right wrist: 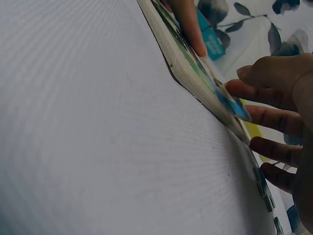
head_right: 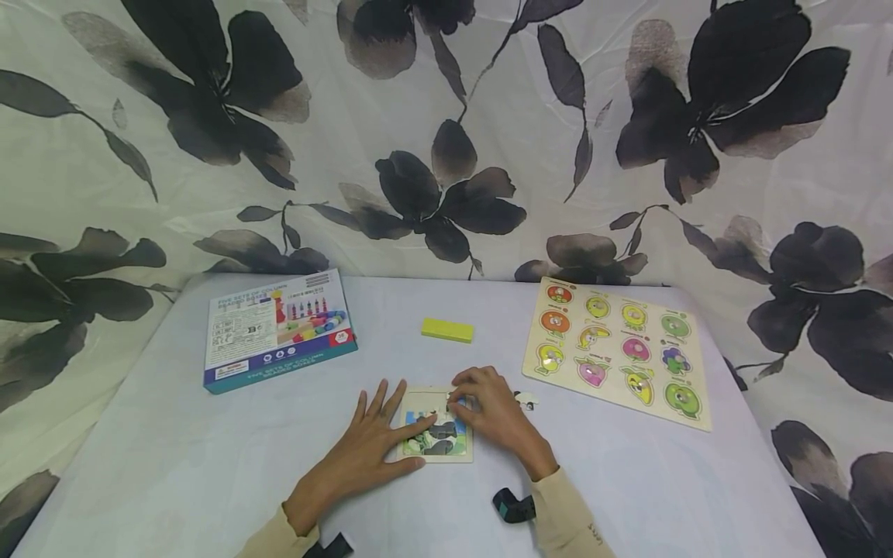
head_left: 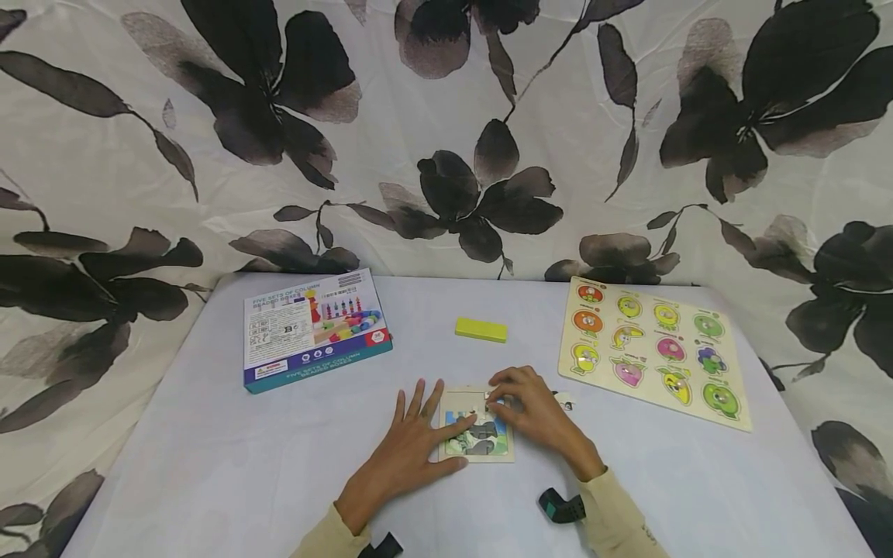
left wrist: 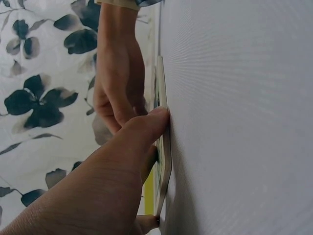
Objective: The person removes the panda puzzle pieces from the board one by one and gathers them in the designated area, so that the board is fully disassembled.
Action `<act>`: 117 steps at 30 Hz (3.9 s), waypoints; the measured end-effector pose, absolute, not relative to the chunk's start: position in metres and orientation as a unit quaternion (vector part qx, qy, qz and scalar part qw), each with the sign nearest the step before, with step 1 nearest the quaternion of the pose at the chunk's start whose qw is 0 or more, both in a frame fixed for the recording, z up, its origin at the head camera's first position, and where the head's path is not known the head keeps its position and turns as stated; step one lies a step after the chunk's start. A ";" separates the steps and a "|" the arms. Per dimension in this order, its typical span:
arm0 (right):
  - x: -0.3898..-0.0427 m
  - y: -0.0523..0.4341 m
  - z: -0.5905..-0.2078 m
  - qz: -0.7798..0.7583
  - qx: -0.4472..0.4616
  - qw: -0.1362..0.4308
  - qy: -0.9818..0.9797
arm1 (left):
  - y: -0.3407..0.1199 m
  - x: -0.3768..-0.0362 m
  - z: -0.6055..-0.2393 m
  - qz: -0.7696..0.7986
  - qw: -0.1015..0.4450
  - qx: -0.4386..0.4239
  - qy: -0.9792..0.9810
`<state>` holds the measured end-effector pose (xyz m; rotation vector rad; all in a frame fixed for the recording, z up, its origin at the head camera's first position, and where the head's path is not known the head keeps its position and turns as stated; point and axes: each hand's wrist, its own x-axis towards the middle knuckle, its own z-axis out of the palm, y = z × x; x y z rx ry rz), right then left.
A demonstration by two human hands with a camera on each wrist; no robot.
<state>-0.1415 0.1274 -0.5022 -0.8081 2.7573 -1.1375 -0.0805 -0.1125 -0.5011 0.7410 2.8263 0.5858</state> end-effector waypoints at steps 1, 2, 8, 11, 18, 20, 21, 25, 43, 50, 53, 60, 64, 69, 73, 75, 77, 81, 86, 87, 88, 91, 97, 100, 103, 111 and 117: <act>-0.141 0.128 -0.502 -0.370 -0.261 0.028 0.891 | -0.112 -0.080 -0.501 0.195 0.080 0.248 0.946; -0.141 0.128 -0.502 -0.372 -0.262 0.028 0.890 | -0.112 -0.080 -0.502 0.195 0.080 0.248 0.946; -0.140 0.127 -0.500 -0.373 -0.267 0.027 0.888 | -0.113 -0.081 -0.502 0.194 0.076 0.250 0.946; -0.139 0.128 -0.499 -0.379 -0.265 0.029 0.886 | -0.112 -0.081 -0.502 0.194 0.079 0.247 0.946; -0.140 0.131 -0.499 -0.397 -0.248 0.039 0.883 | -0.112 -0.081 -0.503 0.192 0.084 0.244 0.947; -0.140 0.131 -0.499 -0.391 -0.251 0.038 0.885 | -0.112 -0.081 -0.502 0.192 0.084 0.244 0.947; -0.141 0.131 -0.499 -0.388 -0.255 0.037 0.885 | -0.112 -0.081 -0.502 0.192 0.084 0.244 0.947; -0.140 0.132 -0.498 -0.374 -0.269 0.034 0.887 | -0.112 -0.080 -0.502 0.195 0.083 0.244 0.946; -0.142 0.137 -0.497 -0.343 -0.298 0.031 0.890 | -0.113 -0.080 -0.504 0.190 0.080 0.245 0.947; -0.142 0.137 -0.497 -0.336 -0.296 0.035 0.893 | -0.112 -0.080 -0.505 0.194 0.078 0.245 0.947; -0.142 0.138 -0.497 -0.331 -0.291 0.033 0.897 | -0.112 -0.080 -0.506 0.198 0.077 0.244 0.946; -0.142 0.138 -0.495 -0.342 -0.279 0.035 0.896 | -0.113 -0.080 -0.506 0.201 0.079 0.243 0.946; -0.142 0.140 -0.495 -0.358 -0.275 0.040 0.891 | -0.113 -0.080 -0.506 0.202 0.082 0.243 0.945; -0.143 0.148 -0.490 -0.383 -0.254 0.029 0.888 | -0.112 -0.080 -0.506 0.201 0.077 0.243 0.946; -0.142 0.163 -0.483 -0.397 -0.236 0.006 0.887 | -0.112 -0.080 -0.506 0.200 0.076 0.242 0.946; -0.141 0.173 -0.481 -0.400 -0.220 0.000 0.890 | -0.111 -0.080 -0.506 0.203 0.078 0.241 0.946; -0.139 0.185 -0.480 -0.401 -0.199 -0.002 0.894 | -0.111 -0.080 -0.506 0.205 0.077 0.240 0.946; -0.136 0.209 -0.481 -0.399 -0.165 -0.007 0.902 | -0.111 -0.080 -0.505 0.208 0.072 0.240 0.946; -0.130 0.235 -0.486 -0.377 -0.136 -0.016 0.916 | -0.112 -0.079 -0.505 0.207 0.071 0.239 0.946; -0.129 0.239 -0.487 -0.372 -0.132 -0.016 0.919 | -0.112 -0.079 -0.505 0.207 0.071 0.239 0.946; -0.128 0.243 -0.488 -0.367 -0.128 -0.015 0.921 | -0.112 -0.079 -0.505 0.208 0.072 0.238 0.946; -0.125 0.252 -0.490 -0.355 -0.117 -0.010 0.927 | -0.111 -0.079 -0.505 0.211 0.073 0.238 0.945; -0.121 0.261 -0.493 -0.339 -0.112 0.003 0.934 | -0.110 -0.081 -0.505 0.214 0.073 0.236 0.945; -0.120 0.262 -0.494 -0.332 -0.111 0.004 0.937 | -0.110 -0.080 -0.505 0.214 0.074 0.235 0.945; -0.120 0.263 -0.495 -0.332 -0.108 0.004 0.937 | -0.110 -0.080 -0.505 0.215 0.075 0.234 0.945; -0.125 0.260 -0.497 -0.322 -0.116 -0.006 0.940 | -0.110 -0.080 -0.504 0.211 0.071 0.236 0.946; -0.126 0.258 -0.497 -0.314 -0.118 -0.006 0.942 | -0.110 -0.080 -0.504 0.214 0.069 0.236 0.945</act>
